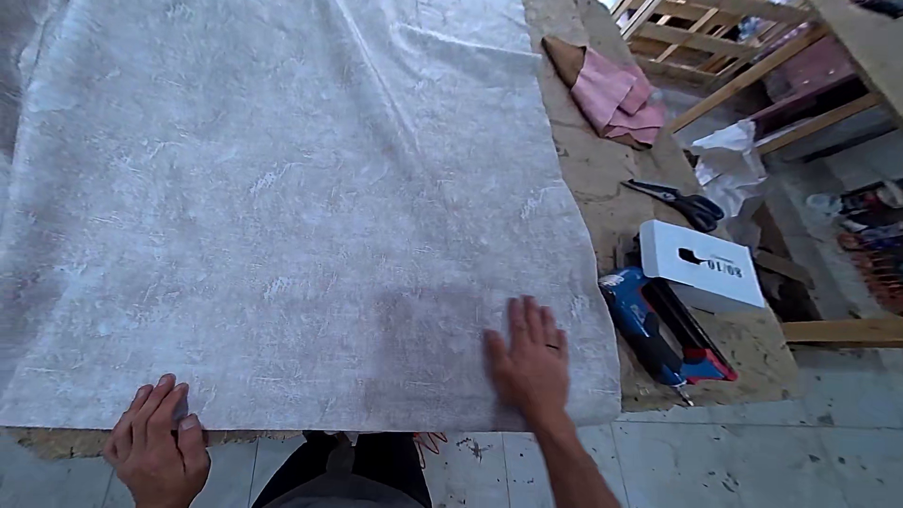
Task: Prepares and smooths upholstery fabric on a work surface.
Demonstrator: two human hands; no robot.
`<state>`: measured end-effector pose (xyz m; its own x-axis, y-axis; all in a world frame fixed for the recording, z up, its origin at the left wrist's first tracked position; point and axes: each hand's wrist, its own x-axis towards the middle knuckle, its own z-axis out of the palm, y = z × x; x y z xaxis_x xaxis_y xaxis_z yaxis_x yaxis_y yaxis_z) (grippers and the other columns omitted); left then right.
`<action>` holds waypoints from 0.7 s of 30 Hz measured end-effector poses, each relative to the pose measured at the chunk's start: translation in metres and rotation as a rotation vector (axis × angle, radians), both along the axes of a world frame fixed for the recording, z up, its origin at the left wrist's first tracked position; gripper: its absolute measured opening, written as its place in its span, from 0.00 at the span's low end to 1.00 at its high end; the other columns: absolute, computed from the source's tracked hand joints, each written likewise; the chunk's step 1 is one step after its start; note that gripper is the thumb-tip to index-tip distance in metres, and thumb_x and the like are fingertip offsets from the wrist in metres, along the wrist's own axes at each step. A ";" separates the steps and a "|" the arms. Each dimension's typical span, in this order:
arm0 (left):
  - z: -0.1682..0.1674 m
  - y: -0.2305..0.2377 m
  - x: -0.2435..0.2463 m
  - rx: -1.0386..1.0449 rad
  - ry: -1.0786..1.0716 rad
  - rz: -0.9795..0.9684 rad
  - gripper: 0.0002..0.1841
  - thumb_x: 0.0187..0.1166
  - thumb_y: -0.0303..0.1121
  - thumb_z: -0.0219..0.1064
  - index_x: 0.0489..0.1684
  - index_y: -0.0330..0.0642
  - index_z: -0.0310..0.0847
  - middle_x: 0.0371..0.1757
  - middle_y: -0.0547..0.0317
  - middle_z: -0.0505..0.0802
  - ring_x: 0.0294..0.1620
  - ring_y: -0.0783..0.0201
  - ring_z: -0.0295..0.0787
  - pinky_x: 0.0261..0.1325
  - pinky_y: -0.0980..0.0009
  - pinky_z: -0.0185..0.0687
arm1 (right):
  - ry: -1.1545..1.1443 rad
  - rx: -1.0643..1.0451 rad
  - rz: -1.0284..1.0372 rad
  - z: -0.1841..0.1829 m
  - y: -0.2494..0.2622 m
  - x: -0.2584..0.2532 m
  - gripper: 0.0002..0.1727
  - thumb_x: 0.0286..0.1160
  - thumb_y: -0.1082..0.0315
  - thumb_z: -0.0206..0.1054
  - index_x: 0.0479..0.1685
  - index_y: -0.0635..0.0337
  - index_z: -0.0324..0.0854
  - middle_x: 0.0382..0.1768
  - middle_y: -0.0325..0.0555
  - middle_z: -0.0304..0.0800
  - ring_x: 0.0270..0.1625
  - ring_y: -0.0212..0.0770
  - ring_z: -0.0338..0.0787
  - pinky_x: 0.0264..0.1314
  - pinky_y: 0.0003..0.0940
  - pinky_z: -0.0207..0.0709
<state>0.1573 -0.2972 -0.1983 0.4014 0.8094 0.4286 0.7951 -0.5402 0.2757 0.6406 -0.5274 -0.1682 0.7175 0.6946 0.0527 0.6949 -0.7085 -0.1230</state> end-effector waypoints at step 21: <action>0.035 -0.064 0.311 -0.263 0.322 -0.602 0.38 0.87 0.65 0.40 0.96 0.59 0.53 0.97 0.63 0.54 0.98 0.57 0.40 0.95 0.42 0.36 | 0.041 0.079 -0.143 -0.004 -0.032 0.048 0.48 0.79 0.28 0.33 0.94 0.47 0.57 0.94 0.50 0.53 0.96 0.58 0.48 0.92 0.70 0.37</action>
<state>0.4687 -0.3612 -0.1628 0.8826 0.4688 0.0361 0.4448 -0.8574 0.2590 0.6891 -0.5595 -0.1721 0.8115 0.5798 0.0721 0.5808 -0.7870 -0.2083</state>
